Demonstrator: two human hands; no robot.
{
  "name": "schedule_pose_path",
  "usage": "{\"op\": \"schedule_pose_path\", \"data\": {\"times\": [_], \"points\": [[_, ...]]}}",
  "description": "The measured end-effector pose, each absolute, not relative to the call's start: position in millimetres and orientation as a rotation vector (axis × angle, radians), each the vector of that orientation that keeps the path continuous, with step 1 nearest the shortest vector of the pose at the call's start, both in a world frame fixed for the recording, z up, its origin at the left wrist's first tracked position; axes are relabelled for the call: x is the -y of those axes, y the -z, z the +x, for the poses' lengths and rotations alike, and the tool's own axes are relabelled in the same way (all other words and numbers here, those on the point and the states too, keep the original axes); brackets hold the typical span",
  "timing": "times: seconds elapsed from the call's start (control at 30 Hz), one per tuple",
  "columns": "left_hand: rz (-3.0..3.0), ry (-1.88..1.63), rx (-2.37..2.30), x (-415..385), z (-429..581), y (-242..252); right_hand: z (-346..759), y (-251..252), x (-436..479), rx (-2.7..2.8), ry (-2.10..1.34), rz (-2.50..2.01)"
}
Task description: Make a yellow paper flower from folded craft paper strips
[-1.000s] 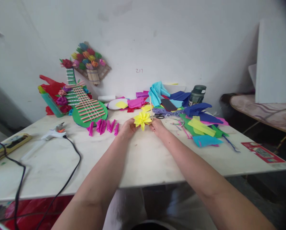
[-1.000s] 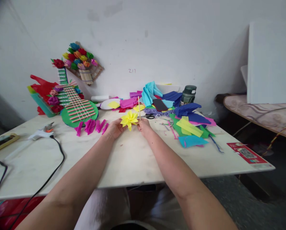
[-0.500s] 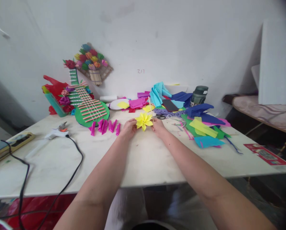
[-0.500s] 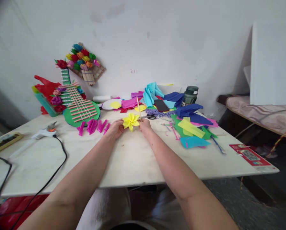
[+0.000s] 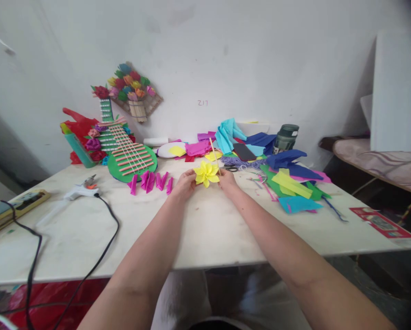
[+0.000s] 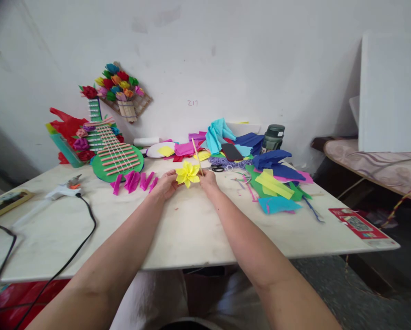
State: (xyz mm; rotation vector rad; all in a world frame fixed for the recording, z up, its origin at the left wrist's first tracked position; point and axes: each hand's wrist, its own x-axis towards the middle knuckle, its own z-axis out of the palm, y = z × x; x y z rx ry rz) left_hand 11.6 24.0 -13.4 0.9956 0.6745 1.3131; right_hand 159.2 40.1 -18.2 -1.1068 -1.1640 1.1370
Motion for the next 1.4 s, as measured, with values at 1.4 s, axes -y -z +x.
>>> {"op": "schedule_pose_path", "data": {"times": [1.4], "points": [[1.122,-1.186,-0.871,-29,-3,17,165,22,-45,1.368,-0.975,-1.169]]}}
